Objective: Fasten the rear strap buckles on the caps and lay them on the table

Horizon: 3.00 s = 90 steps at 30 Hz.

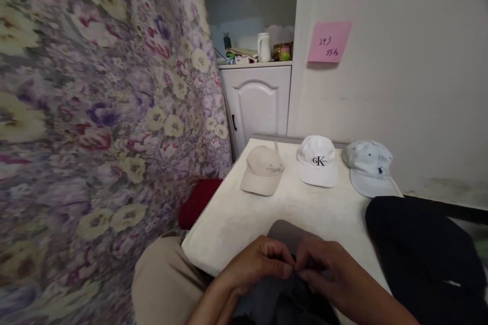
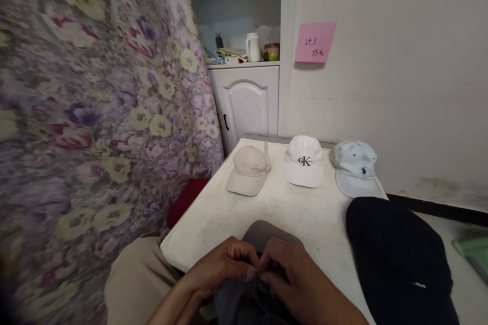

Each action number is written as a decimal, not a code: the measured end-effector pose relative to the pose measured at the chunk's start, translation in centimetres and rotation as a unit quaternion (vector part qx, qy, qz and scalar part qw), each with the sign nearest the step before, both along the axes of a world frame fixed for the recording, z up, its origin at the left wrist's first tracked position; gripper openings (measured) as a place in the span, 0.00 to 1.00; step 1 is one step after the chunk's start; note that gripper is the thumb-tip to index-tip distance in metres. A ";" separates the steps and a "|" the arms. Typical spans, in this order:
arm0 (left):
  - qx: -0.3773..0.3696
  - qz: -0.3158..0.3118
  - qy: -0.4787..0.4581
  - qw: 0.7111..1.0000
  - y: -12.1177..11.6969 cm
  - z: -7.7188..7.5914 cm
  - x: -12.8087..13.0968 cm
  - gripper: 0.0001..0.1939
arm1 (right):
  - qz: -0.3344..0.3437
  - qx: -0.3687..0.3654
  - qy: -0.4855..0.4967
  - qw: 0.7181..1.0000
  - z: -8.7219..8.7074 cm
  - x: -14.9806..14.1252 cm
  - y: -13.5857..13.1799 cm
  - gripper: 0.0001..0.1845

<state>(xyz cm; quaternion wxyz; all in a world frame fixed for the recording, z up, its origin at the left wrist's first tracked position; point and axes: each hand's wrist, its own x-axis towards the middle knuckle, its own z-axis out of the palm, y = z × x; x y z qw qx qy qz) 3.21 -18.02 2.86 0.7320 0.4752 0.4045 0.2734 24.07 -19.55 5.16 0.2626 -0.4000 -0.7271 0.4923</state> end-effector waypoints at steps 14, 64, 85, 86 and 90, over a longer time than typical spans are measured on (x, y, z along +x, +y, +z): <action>0.050 0.023 0.027 0.998 -0.4 0.4 0.2 0.09 | -0.063 -0.043 0.047 0.996 -2.0 -0.2 -0.3 0.06; 0.107 0.013 0.117 0.987 -0.7 1.4 0.4 0.06 | -0.064 -0.164 0.183 0.967 -2.6 -0.5 -0.5 0.09; 0.100 0.019 0.086 0.991 -1.0 1.5 0.4 0.07 | -0.050 -0.220 0.281 0.933 -4.9 -0.5 -0.1 0.17; 0.100 0.020 0.085 0.991 -1.0 1.5 0.4 0.08 | -0.050 -0.218 0.283 0.933 -5.1 -0.5 -0.1 0.17; 0.105 0.013 0.086 0.991 -1.0 1.3 0.4 0.07 | -0.044 -0.217 0.286 0.932 -5.4 -0.7 -0.2 0.17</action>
